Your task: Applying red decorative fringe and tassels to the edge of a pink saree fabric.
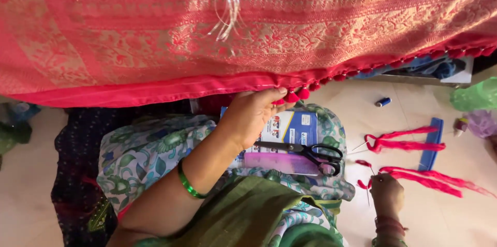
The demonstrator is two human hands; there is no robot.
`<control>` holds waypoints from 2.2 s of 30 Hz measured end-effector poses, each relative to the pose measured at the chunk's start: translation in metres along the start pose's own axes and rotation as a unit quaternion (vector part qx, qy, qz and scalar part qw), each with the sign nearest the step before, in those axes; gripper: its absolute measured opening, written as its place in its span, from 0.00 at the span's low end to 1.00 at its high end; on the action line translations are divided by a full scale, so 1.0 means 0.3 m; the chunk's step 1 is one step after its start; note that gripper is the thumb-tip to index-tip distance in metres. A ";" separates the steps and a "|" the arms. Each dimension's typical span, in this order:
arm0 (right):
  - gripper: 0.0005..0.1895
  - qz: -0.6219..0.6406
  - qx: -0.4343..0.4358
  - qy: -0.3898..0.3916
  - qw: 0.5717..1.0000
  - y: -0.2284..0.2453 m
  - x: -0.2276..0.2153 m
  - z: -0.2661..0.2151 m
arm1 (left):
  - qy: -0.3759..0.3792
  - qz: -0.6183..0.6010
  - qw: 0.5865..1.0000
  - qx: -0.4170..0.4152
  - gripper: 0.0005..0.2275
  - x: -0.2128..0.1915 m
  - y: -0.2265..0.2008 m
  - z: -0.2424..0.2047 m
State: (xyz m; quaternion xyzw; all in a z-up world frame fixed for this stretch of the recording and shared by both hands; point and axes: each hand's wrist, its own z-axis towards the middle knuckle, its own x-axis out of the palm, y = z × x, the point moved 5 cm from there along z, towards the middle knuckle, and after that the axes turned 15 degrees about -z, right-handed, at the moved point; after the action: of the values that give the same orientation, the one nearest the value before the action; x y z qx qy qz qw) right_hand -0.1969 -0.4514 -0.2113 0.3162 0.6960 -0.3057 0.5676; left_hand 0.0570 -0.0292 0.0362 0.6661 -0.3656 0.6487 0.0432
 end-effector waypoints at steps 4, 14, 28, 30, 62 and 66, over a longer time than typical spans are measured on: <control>0.13 -0.004 0.042 0.041 0.998 -0.094 0.158 0.008 | -0.011 0.012 1.000 -0.019 0.12 0.037 -0.009 -0.018; 0.10 0.117 -0.230 -0.173 0.951 0.213 -0.248 -0.167 | 0.023 -0.048 0.998 -0.027 0.07 0.053 -0.024 -0.036; 0.22 0.025 -0.592 -0.036 0.805 0.559 -0.589 -0.444 | -0.035 0.081 0.995 -0.043 0.15 0.038 0.014 0.036; 0.18 -0.055 -0.631 -0.076 0.770 0.559 -0.548 -0.423 | -0.013 0.103 0.993 -0.047 0.16 0.025 0.019 0.054; 0.24 -0.125 -0.489 0.234 0.831 0.464 -1.040 -0.081 | -0.017 0.225 0.970 -0.094 0.17 0.052 -0.060 -0.004; 0.22 -0.119 -0.471 0.211 0.849 0.442 -1.014 -0.054 | 0.002 0.214 0.972 -0.101 0.16 0.091 -0.067 -0.016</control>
State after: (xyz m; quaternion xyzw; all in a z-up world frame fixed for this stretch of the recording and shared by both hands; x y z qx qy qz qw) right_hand -0.0551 -0.3857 0.0819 -0.0169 0.8916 0.0673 0.4474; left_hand 0.0610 -0.0238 0.0696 0.5631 -0.5634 0.6038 -0.0289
